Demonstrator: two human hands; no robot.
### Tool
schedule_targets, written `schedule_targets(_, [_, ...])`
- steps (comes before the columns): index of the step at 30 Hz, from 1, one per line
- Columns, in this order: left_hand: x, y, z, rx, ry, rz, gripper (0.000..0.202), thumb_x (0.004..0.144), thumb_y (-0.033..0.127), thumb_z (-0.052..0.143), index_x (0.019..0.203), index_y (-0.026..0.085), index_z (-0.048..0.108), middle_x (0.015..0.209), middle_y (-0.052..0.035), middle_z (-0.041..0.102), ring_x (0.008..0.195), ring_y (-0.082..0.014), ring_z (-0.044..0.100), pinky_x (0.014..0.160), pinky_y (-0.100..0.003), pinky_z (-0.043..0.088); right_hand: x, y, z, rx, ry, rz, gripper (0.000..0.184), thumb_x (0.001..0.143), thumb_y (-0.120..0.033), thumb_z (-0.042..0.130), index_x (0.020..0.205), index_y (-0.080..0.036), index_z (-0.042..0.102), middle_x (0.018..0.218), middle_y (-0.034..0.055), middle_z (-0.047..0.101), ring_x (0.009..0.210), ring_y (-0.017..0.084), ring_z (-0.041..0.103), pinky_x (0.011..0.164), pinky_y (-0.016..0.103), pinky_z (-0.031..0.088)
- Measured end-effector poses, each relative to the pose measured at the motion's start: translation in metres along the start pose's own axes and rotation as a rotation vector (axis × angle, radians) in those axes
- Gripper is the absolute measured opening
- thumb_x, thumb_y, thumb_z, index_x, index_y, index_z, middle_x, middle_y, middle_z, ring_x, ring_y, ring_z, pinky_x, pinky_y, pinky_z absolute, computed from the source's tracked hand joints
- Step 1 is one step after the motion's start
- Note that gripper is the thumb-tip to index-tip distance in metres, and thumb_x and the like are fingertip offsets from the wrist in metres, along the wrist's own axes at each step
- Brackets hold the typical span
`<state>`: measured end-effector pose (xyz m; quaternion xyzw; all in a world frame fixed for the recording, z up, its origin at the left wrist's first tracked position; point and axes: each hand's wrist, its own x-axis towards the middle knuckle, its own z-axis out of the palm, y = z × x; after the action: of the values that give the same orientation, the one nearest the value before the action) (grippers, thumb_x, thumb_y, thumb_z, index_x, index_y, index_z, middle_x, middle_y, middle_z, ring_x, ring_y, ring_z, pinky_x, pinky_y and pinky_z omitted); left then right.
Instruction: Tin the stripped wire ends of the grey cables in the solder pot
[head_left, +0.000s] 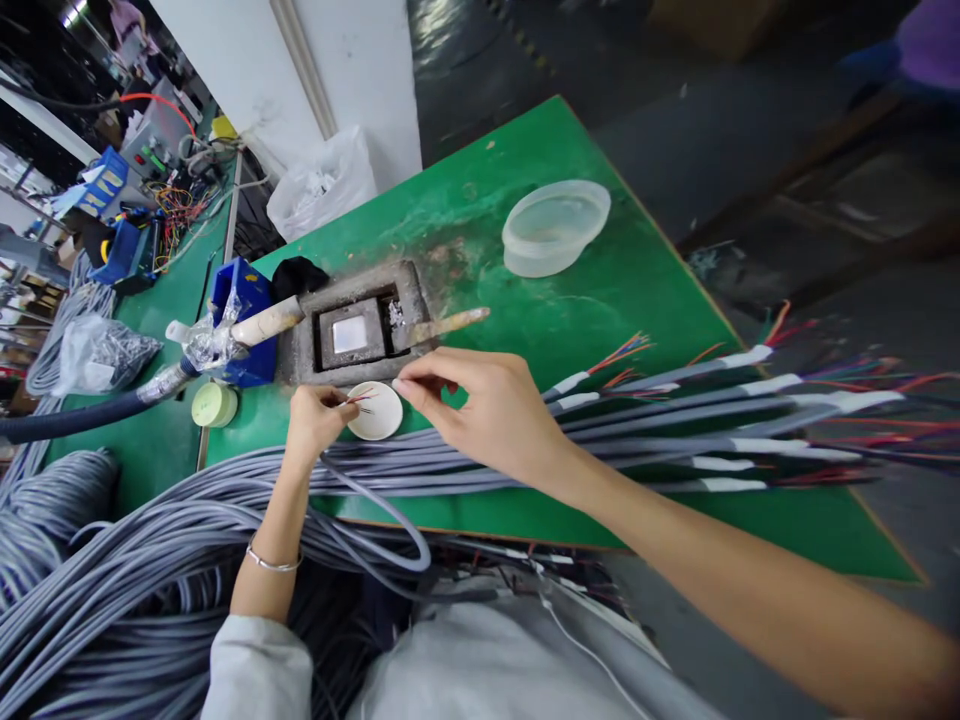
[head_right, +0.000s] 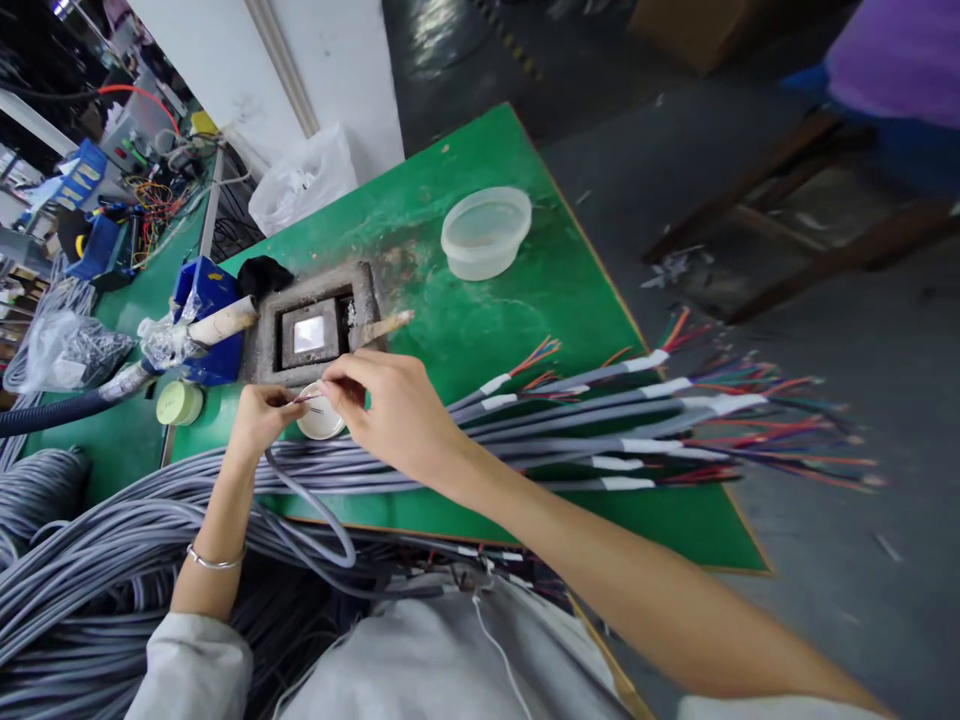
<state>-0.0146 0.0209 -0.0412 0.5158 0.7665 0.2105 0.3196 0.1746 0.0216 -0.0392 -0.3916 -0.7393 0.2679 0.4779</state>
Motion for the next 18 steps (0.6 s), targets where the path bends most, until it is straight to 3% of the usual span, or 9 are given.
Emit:
schedule_targets(5, [0.0, 0.01, -0.011, -0.003, 0.017, 0.053, 0.017, 0.052, 0.028, 0.064, 0.048, 0.012, 0.059, 0.042, 0.0048, 0.043, 0.044, -0.0071, 0.034, 0.045, -0.022, 0.022, 0.0, -0.004, -0.003, -0.008, 0.061, 0.009, 0.014, 0.082, -0.016, 0.054, 0.071, -0.017, 0.062, 0.06, -0.0007, 0.064, 0.053, 0.01, 0.056, 0.053, 0.021, 0.041])
schedule_targets(10, [0.021, 0.032, -0.024, 0.149, 0.211, 0.169, 0.016, 0.056, 0.026, 0.062, 0.057, 0.01, 0.065, 0.047, 0.0019, 0.049, 0.048, -0.0096, 0.041, 0.047, -0.023, 0.027, 0.002, -0.004, -0.009, -0.012, 0.189, 0.027, 0.014, 0.081, -0.017, 0.056, 0.068, -0.019, 0.061, 0.057, -0.0014, 0.063, 0.05, 0.01, 0.055, 0.052, 0.022, 0.042])
schedule_targets(13, [0.042, 0.04, -0.021, 0.322, 0.272, 0.245, 0.015, 0.058, 0.02, 0.061, 0.063, 0.008, 0.069, 0.052, -0.0011, 0.056, 0.053, -0.0124, 0.049, 0.054, -0.024, 0.035, 0.003, -0.003, -0.011, -0.018, 0.211, 0.054, 0.014, 0.081, -0.017, 0.056, 0.068, -0.02, 0.06, 0.057, -0.0015, 0.063, 0.05, 0.01, 0.054, 0.051, 0.022, 0.042])
schedule_targets(18, [0.065, 0.042, -0.007, 0.437, 0.233, 0.273, 0.02, 0.061, 0.019, 0.058, 0.07, 0.005, 0.07, 0.059, -0.0073, 0.063, 0.061, -0.0181, 0.057, 0.058, -0.026, 0.039, 0.002, -0.003, -0.012, -0.043, 0.211, 0.04, 0.015, 0.082, -0.018, 0.055, 0.069, -0.02, 0.06, 0.057, -0.0014, 0.063, 0.049, 0.01, 0.054, 0.053, 0.022, 0.043])
